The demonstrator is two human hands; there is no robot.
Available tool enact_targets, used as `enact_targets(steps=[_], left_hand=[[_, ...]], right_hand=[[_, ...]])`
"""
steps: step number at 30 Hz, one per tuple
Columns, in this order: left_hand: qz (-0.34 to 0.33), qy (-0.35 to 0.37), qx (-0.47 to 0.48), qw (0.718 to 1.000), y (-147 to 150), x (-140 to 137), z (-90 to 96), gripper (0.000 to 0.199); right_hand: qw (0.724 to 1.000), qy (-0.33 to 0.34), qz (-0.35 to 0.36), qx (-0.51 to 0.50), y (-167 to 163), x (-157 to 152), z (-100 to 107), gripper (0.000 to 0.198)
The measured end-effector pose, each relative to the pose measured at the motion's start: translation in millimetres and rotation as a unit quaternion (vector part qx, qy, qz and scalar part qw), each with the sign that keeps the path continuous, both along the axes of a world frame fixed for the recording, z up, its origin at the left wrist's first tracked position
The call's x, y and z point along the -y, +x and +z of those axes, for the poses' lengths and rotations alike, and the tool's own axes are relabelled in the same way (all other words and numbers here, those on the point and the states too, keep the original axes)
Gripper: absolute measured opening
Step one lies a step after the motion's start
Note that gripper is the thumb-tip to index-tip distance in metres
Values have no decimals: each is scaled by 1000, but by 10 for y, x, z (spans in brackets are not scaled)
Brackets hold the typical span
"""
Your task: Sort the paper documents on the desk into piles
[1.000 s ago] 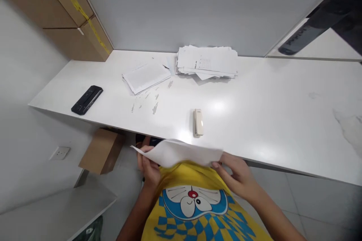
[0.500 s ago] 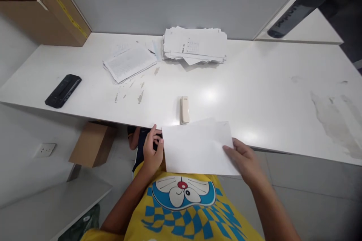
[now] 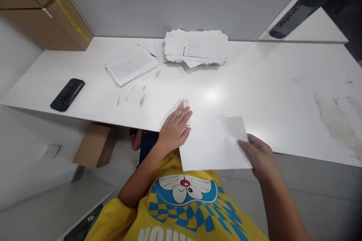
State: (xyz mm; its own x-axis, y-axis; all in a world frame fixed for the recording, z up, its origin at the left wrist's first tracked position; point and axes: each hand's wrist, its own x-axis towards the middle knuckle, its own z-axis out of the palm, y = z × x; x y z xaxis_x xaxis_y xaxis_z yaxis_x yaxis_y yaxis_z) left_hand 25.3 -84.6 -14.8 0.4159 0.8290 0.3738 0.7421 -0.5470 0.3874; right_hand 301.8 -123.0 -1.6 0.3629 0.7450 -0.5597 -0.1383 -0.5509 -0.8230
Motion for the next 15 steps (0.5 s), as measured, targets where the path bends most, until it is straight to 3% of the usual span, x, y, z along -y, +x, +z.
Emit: enact_targets(steps=[5, 15], left_hand=[[3, -2, -1, 1000, -16, 18, -19, 55], [42, 16, -89, 995, 87, 94, -108, 52]], right_hand=[[997, 26, -71, 10, -34, 13, -76, 31], [998, 45, -41, 31, -63, 22, -84, 26]])
